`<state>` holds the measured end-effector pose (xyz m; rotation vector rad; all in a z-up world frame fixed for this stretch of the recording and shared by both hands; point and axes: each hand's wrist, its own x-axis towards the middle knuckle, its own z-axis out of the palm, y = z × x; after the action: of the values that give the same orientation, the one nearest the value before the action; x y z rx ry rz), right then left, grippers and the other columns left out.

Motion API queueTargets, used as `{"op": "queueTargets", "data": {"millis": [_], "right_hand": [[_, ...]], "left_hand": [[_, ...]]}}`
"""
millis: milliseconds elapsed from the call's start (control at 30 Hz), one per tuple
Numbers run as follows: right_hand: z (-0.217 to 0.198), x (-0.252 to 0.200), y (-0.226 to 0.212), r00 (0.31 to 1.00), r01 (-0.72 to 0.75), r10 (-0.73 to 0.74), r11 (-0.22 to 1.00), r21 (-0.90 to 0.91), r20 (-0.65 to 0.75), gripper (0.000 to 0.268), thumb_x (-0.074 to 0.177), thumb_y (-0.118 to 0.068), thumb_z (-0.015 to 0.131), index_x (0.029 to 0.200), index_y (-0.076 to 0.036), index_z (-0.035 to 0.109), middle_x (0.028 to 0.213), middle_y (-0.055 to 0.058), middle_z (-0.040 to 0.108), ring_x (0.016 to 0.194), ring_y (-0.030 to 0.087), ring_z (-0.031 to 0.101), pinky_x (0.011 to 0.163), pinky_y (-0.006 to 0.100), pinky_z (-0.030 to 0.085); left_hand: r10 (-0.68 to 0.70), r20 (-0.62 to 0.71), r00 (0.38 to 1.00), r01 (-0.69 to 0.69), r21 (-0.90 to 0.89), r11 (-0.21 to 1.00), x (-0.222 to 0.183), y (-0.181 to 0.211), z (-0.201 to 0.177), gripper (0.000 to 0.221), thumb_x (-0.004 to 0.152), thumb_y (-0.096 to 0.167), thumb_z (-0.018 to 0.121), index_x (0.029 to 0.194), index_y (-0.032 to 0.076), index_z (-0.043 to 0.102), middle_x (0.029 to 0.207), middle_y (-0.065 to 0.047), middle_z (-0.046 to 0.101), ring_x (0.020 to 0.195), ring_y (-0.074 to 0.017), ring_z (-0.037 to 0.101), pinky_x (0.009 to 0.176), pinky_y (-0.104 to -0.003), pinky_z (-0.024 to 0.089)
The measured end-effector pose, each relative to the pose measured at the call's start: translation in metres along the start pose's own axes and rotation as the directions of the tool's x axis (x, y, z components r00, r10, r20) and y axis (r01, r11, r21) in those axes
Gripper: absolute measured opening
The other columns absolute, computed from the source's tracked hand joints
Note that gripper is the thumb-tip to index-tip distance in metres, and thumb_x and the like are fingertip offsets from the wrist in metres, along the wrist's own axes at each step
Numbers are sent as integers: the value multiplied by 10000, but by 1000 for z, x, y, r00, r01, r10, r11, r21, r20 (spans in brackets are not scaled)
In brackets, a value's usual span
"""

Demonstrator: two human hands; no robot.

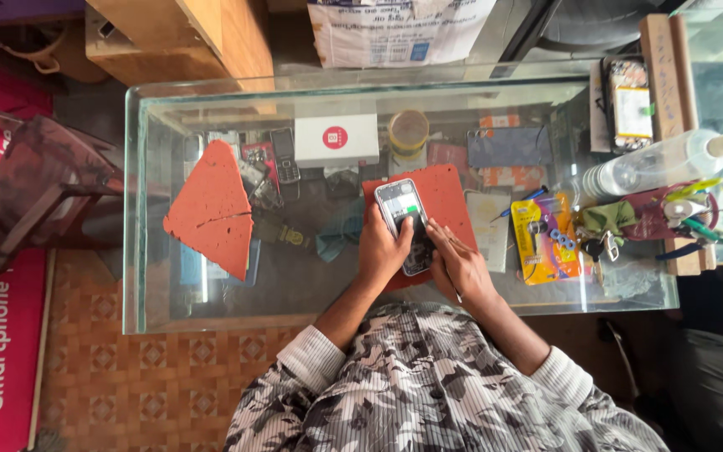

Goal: The person uses a metal prying tool to separate the back cover of a smartphone from its frame. They then use a small brush to clean the internal components and the edges of the phone chassis. The person also applies a liquid from a bottle to the phone's interior and continues to clean the edges with the brush.

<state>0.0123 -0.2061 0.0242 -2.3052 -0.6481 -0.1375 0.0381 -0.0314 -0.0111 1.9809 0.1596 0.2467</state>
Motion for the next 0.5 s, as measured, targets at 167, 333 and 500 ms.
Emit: {"op": "queueTargets", "data": {"millis": [167, 333, 500], "right_hand": [[-9, 2, -1, 995, -69, 72, 997, -33, 76, 456, 827, 9, 579, 1278, 69, 609, 1366, 266, 628, 1227, 418, 621, 992, 438, 522], [-12, 7, 0, 997, 74, -72, 996, -56, 40, 450, 859, 16, 569, 1302, 95, 588, 1340, 277, 633, 1314, 424, 581, 1162, 514, 426], [-9, 14, 1, 988, 153, -152, 987, -55, 26, 485, 869, 21, 553, 1340, 135, 541, 1373, 321, 598, 1376, 445, 518, 1206, 537, 358]], "left_hand": [[-36, 31, 999, 38, -38, 999, 0, 1, -2, 450, 911, 261, 716, 1176, -39, 510, 972, -242, 724, 842, -378, 757, 656, -448, 609], [-43, 61, 997, 46, -40, 998, 0, -2, -1, 428, 929, 272, 715, 1160, -30, 518, 901, -224, 745, 826, -379, 762, 629, -446, 604], [-15, 34, 999, 15, -23, 1000, 1, -3, 0, 440, 923, 258, 720, 1184, -32, 515, 905, -229, 742, 830, -388, 755, 634, -445, 603]]}}
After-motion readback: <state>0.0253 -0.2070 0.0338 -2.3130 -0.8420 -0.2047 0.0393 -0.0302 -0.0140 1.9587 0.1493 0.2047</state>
